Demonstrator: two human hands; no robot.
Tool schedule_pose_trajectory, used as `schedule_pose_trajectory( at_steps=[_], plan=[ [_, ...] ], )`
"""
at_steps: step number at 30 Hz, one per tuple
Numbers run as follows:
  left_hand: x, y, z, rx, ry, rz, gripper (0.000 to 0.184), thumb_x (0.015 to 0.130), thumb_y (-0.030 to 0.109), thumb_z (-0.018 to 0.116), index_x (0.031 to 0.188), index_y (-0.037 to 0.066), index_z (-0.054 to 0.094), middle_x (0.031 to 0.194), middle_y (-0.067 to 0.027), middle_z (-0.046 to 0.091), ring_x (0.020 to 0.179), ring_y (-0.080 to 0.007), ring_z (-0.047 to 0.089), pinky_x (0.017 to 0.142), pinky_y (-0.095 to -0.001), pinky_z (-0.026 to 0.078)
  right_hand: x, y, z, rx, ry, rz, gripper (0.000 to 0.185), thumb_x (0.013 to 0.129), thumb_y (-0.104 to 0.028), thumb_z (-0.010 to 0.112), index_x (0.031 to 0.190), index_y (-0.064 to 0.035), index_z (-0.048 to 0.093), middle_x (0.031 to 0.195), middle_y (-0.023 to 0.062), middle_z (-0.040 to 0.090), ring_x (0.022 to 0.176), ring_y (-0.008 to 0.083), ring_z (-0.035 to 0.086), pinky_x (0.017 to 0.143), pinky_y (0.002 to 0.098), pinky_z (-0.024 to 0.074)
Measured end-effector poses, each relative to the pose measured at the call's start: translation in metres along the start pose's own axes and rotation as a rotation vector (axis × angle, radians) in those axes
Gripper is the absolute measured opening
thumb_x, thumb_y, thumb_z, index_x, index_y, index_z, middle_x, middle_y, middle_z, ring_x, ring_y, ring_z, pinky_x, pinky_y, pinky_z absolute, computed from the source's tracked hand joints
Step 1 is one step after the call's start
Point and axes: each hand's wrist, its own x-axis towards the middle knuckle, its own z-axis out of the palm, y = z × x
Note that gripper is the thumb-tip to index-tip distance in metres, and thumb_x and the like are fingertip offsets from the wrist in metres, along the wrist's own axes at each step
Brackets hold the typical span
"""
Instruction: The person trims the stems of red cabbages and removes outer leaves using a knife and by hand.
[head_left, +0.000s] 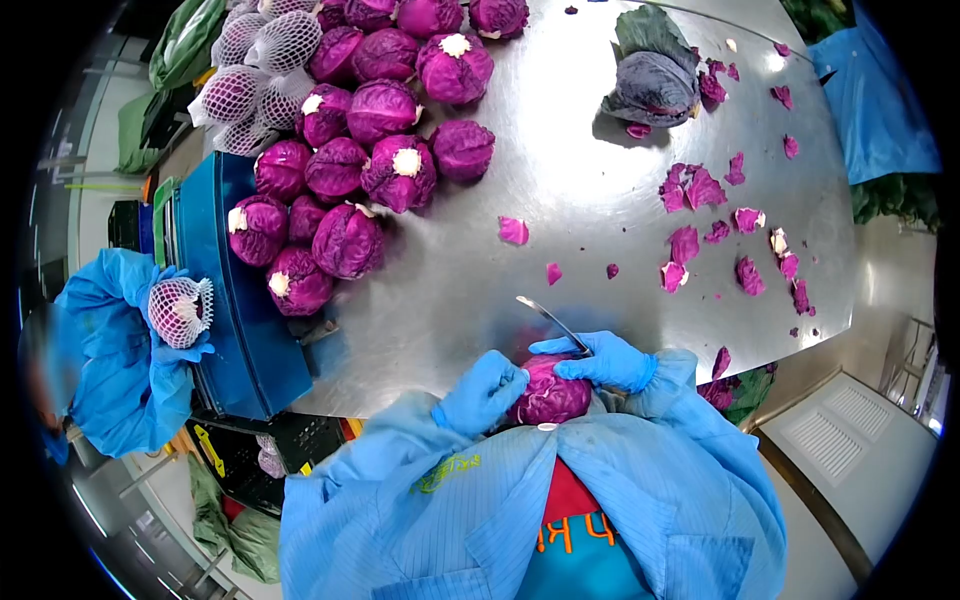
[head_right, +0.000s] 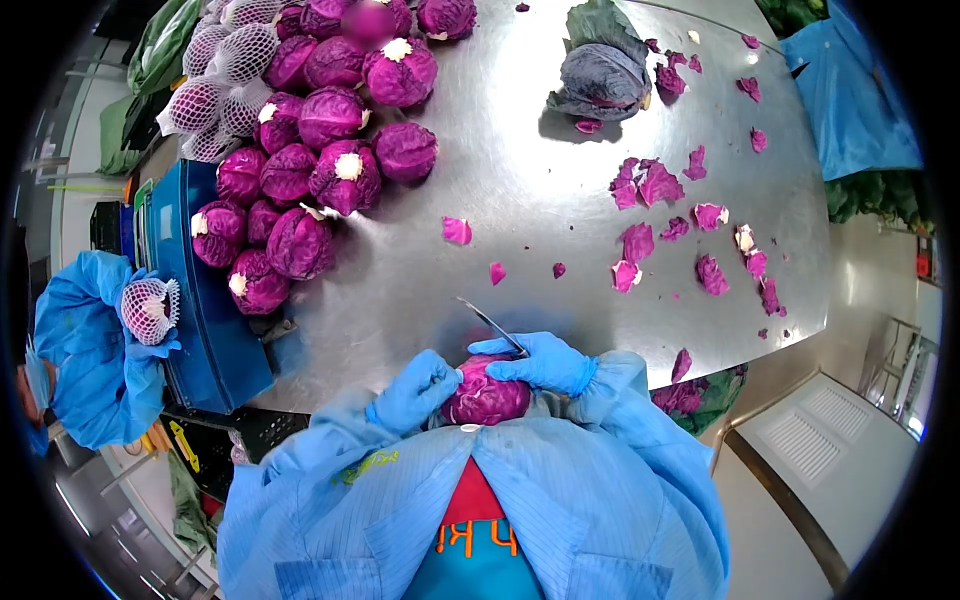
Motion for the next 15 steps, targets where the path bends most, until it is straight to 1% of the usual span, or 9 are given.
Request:
schedule_pose_trajectory(
  at_steps=[1,4,5,8,11,14,15],
  plan=[
    [0.003,-0.002,-0.005,-0.042,-0.091,-0.18,0.022,0.092,0.025,0.065,0.089,0.004,0.058,0.079,-0.0067,0.054,0.072,-0.0126,0.051,0.065,-0.0295,0.045,0.003,0.001,0.0,0.019,-0.018,0.009,0.046,0.086,-0.021,0.071,0.129,-0.0093,0.059,0.119,0.0095,0.063,0.107,0.0159,0.059,0.097,0.0311,0.047],
    [0.024,-0.013,-0.019,0.001,-0.307,0.069,0.025,0.092,0.027,0.065,0.086,0.004,0.056,0.079,-0.0065,0.054,0.072,-0.0127,0.05,0.065,-0.0302,0.044,0.003,0.004,-0.003,0.048,-0.03,0.009,0.047,0.086,-0.021,0.072,0.129,-0.0097,0.059,0.119,0.0099,0.063,0.106,0.0162,0.059,0.097,0.0314,0.0471],
    [0.024,-0.013,-0.018,0.006,-0.295,0.033,0.03,0.094,0.032,0.061,0.083,0.005,0.054,0.078,-0.006,0.053,0.071,-0.0133,0.051,0.064,-0.0306,0.043,0.003,0.005,-0.004,0.037,-0.02,0.001,0.047,0.086,-0.022,0.072,0.129,-0.0096,0.059,0.119,0.0097,0.063,0.106,0.016,0.059,0.097,0.031,0.0469],
    [0.017,-0.019,-0.014,0.152,-0.226,0.116,0.033,0.096,0.036,0.056,0.086,0.005,0.054,0.077,-0.0052,0.051,0.069,-0.0144,0.051,0.062,-0.0319,0.043,0.003,0.008,-0.003,-0.014,0.011,-0.019,0.049,0.085,-0.023,0.074,0.129,-0.0096,0.059,0.118,0.0091,0.064,0.105,0.0149,0.059,0.098,0.0298,0.0463],
    [0.001,-0.029,-0.005,-0.06,-0.122,0.142,0.034,0.099,0.039,0.05,0.089,0.006,0.052,0.077,-0.003,0.051,0.07,-0.0132,0.052,0.063,-0.031,0.044,0.003,0.004,0.0,-0.114,0.03,-0.035,0.049,0.084,-0.024,0.075,0.129,-0.01,0.06,0.118,0.0085,0.065,0.105,0.0134,0.059,0.098,0.0288,0.0453],
    [-0.014,-0.017,-0.01,-0.35,-0.2,-0.34,0.032,0.099,0.039,0.049,0.092,0.008,0.053,0.079,0.0002,0.051,0.072,-0.0095,0.052,0.065,-0.0278,0.045,0.009,0.003,0.003,-0.147,0.014,-0.024,0.049,0.083,-0.025,0.075,0.128,-0.0109,0.061,0.118,0.0082,0.065,0.106,0.0126,0.058,0.098,0.0285,0.0449],
    [-0.017,-0.018,-0.01,-0.404,-0.167,-0.357,0.031,0.099,0.039,0.048,0.093,0.009,0.053,0.08,0.0008,0.051,0.072,-0.0086,0.051,0.065,-0.0268,0.045,0.011,0.002,0.002,-0.154,0.009,-0.024,0.049,0.083,-0.026,0.075,0.128,-0.0112,0.061,0.118,0.0082,0.065,0.106,0.0126,0.058,0.097,0.0287,0.045]
  ],
)
